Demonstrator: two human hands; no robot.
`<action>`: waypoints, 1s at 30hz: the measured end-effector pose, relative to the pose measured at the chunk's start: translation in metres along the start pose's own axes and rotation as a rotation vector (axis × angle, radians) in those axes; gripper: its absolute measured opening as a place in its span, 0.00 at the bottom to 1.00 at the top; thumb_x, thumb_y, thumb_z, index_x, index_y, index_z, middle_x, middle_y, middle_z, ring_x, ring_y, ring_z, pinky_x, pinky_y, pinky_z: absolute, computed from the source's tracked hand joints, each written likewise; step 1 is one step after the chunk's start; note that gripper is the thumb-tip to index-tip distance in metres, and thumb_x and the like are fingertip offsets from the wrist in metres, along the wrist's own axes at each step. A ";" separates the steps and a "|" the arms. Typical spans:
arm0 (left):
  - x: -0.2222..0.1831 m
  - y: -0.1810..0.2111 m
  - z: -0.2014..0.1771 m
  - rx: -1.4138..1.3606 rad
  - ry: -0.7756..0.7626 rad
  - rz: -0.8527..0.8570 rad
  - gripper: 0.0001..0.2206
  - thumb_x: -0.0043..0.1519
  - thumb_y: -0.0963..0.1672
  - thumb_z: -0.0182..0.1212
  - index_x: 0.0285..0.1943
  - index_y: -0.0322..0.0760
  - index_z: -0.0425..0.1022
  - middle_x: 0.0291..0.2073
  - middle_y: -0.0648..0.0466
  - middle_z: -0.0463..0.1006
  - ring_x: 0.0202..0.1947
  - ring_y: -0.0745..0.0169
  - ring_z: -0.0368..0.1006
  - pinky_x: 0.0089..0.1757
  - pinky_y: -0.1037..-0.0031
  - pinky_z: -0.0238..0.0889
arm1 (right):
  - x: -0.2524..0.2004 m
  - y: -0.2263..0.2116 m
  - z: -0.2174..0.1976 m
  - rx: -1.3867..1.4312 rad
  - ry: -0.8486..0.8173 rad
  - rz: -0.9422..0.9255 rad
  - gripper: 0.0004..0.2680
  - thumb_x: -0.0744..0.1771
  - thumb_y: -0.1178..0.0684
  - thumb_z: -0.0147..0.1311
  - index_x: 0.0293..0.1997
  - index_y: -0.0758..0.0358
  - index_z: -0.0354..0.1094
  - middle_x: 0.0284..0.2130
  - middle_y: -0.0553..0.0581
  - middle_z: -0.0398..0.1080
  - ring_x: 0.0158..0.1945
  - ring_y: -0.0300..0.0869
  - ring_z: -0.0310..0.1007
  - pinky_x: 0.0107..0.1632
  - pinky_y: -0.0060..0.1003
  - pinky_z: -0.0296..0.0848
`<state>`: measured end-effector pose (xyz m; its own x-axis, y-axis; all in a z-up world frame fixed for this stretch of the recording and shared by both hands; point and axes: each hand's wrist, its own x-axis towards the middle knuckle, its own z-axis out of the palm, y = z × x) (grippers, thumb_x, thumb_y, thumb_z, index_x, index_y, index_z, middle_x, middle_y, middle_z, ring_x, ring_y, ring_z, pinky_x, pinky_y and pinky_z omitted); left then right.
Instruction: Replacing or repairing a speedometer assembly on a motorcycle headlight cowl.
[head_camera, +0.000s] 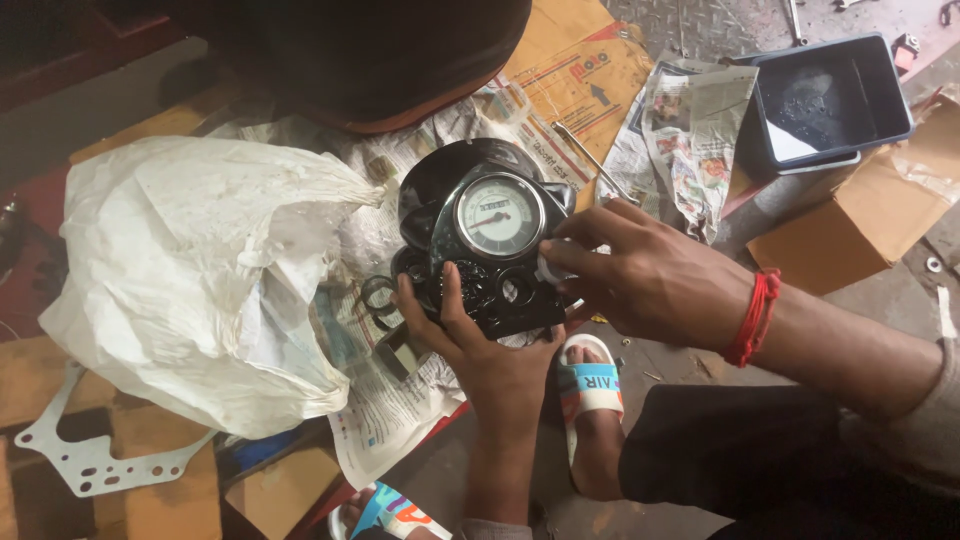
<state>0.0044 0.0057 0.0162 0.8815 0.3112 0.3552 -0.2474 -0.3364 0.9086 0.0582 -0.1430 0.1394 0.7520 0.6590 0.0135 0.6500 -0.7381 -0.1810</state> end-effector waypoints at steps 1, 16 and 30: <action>0.000 -0.001 0.001 0.004 0.003 0.001 0.58 0.36 0.43 0.86 0.76 0.37 0.47 0.73 0.29 0.38 0.76 0.19 0.39 0.68 0.37 0.52 | 0.000 -0.001 0.001 0.002 0.040 -0.004 0.18 0.61 0.50 0.67 0.52 0.68 0.74 0.46 0.62 0.70 0.48 0.52 0.73 0.49 0.42 0.76; 0.000 -0.002 0.003 0.028 0.017 -0.001 0.58 0.37 0.48 0.90 0.76 0.38 0.49 0.73 0.31 0.39 0.76 0.22 0.38 0.68 0.36 0.54 | -0.006 0.015 0.007 0.090 0.082 -0.038 0.21 0.60 0.58 0.63 0.59 0.64 0.72 0.52 0.60 0.72 0.50 0.51 0.73 0.53 0.42 0.77; 0.000 0.002 0.008 0.049 -0.012 0.003 0.60 0.38 0.48 0.89 0.77 0.38 0.47 0.74 0.31 0.37 0.77 0.22 0.38 0.68 0.38 0.55 | -0.016 0.028 0.009 0.266 0.098 0.044 0.14 0.63 0.60 0.62 0.54 0.61 0.75 0.57 0.52 0.74 0.57 0.48 0.73 0.57 0.43 0.76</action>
<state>0.0075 -0.0023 0.0166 0.8858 0.2991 0.3548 -0.2305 -0.3802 0.8957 0.0628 -0.1729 0.1250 0.7940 0.6008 0.0928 0.5751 -0.6929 -0.4349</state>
